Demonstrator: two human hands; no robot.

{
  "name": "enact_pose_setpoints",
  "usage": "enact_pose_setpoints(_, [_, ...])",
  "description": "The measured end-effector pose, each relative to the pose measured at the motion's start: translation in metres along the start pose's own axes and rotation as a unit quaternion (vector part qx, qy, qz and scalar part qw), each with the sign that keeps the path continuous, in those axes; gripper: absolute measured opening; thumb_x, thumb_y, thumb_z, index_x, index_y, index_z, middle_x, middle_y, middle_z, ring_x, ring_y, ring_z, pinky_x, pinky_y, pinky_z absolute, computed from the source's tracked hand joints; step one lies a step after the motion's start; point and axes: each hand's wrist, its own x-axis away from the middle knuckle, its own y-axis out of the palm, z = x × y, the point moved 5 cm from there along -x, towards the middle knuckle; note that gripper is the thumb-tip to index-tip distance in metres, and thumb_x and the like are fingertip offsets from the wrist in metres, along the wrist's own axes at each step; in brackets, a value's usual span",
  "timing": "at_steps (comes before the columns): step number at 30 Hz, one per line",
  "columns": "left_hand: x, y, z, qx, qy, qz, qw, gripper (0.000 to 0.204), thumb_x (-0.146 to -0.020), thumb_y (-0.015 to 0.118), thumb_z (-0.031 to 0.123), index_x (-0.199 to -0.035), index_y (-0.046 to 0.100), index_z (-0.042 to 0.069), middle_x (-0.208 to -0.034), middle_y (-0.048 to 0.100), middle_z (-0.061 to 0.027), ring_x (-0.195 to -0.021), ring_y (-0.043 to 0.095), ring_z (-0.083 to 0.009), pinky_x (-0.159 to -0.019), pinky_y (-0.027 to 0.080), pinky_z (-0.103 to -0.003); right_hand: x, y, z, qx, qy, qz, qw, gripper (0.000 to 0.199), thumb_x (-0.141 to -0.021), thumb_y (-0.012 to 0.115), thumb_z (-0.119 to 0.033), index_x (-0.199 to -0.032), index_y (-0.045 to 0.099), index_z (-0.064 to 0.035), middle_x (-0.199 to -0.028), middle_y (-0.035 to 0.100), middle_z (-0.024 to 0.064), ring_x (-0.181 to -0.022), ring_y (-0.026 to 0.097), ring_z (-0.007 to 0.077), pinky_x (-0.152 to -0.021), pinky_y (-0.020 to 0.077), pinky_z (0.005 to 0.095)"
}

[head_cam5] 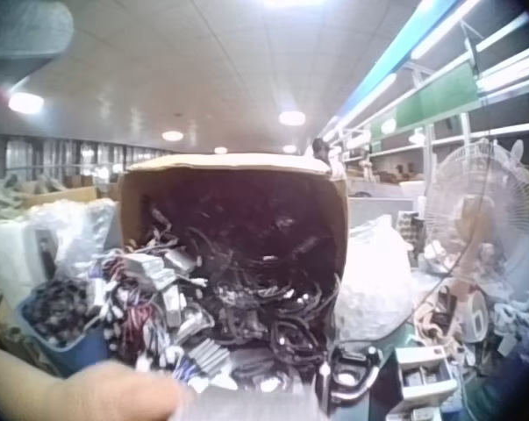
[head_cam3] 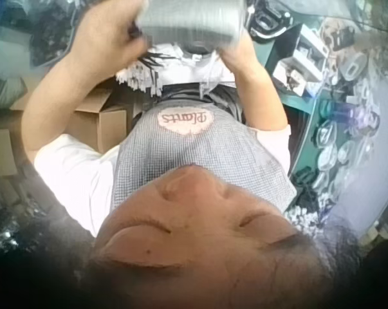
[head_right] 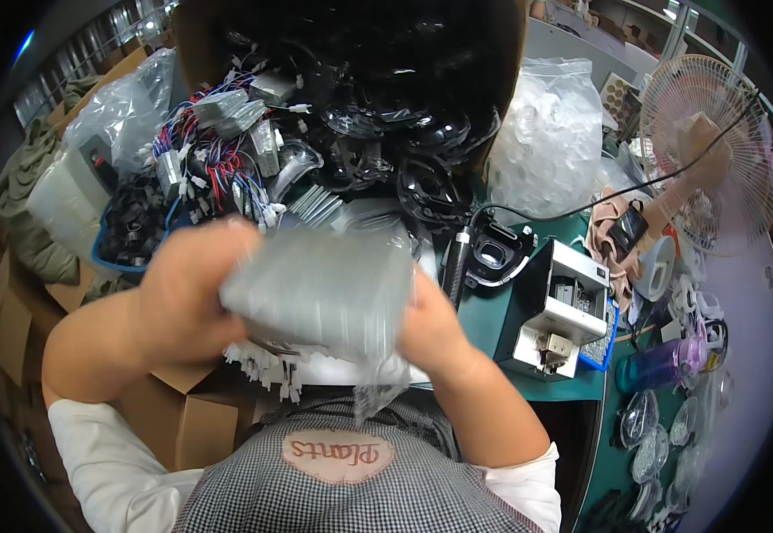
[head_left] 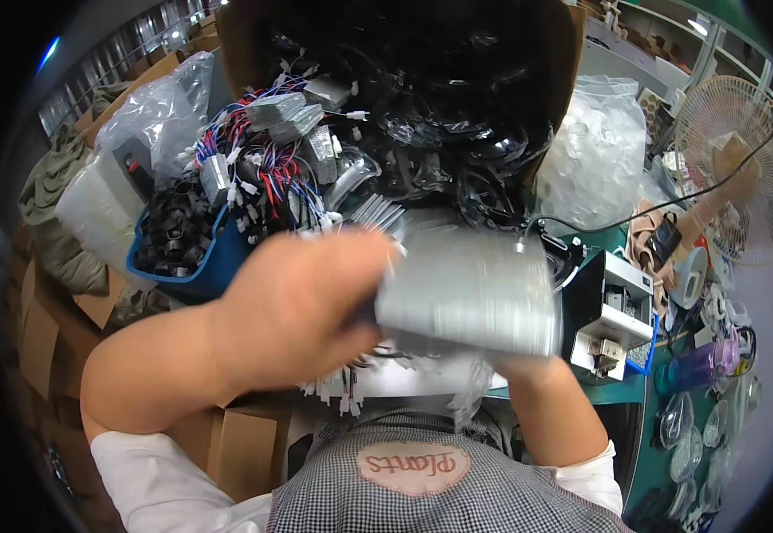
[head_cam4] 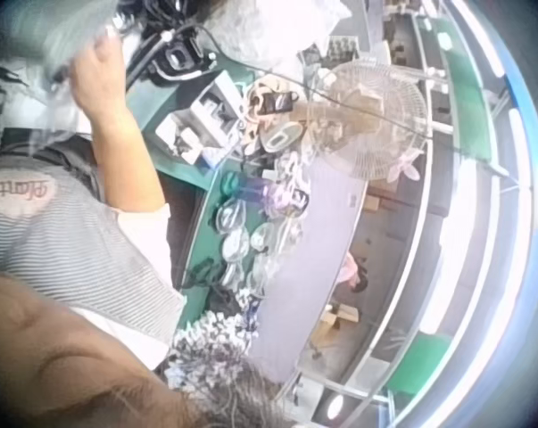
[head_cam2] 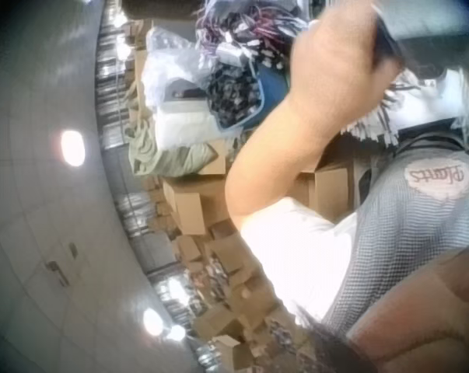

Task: The person installs a bit into an electric screwdriver, unpacks and separates wire harness assemblies, places a lens and an LED panel into a headlight frame by hand, and fastens screws using the electric screwdriver.

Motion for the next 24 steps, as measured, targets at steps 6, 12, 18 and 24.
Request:
enact_pose_setpoints(6, [-0.009,0.001,-0.037,-0.105,-0.113,-0.063,0.986,0.027,-0.072,0.070,0.010,-0.095,0.056,0.005,-0.081,0.063,-0.0137,-0.076,0.063,-0.0357,-0.064,0.049,-0.042,0.022,0.024,-0.039,-0.407,0.273,-0.210,0.846,0.011,-0.088,0.054,-0.009,-0.087,0.059,0.0011,-0.067,0.051,0.0014,-0.056,0.046,0.0094,-0.054,0.0402,0.0235])
enact_pose_setpoints(12, [0.013,0.024,-0.015,-0.260,0.107,-0.152,0.947,0.009,-0.072,0.059,0.010,-0.080,0.056,0.012,-0.070,0.061,-0.0040,-0.064,0.061,-0.0226,-0.066,0.044,-0.035,-0.009,-0.076,-0.056,-0.628,-0.135,0.017,0.767,0.039,-0.101,0.039,-0.017,-0.137,0.042,-0.0029,-0.070,0.048,-0.0011,-0.059,0.050,0.0093,-0.054,0.0413,0.0288])
enact_pose_setpoints(18, [-0.006,-0.033,-0.024,-0.165,-0.076,0.065,0.981,0.028,-0.062,0.069,0.003,-0.087,0.057,0.010,-0.074,0.060,-0.0099,-0.073,0.061,-0.0330,-0.063,0.049,-0.043,0.001,-0.078,-0.005,0.057,0.073,0.193,0.977,0.031,-0.097,0.050,-0.012,-0.124,0.057,0.0010,-0.105,0.067,0.0100,-0.100,0.060,0.0162,-0.094,0.0436,0.0308])
enact_pose_setpoints(24, [0.013,-0.084,-0.077,-0.465,-0.127,-0.017,0.876,0.025,-0.067,0.064,0.005,-0.091,0.064,0.011,-0.077,0.061,-0.0115,-0.078,0.060,-0.0358,-0.067,0.047,-0.042,0.036,-0.088,-0.034,0.062,0.250,0.167,0.952,0.010,-0.081,0.063,-0.004,-0.087,0.066,0.0031,-0.065,0.053,-0.0026,-0.057,0.044,0.0043,-0.051,0.0317,0.0197])
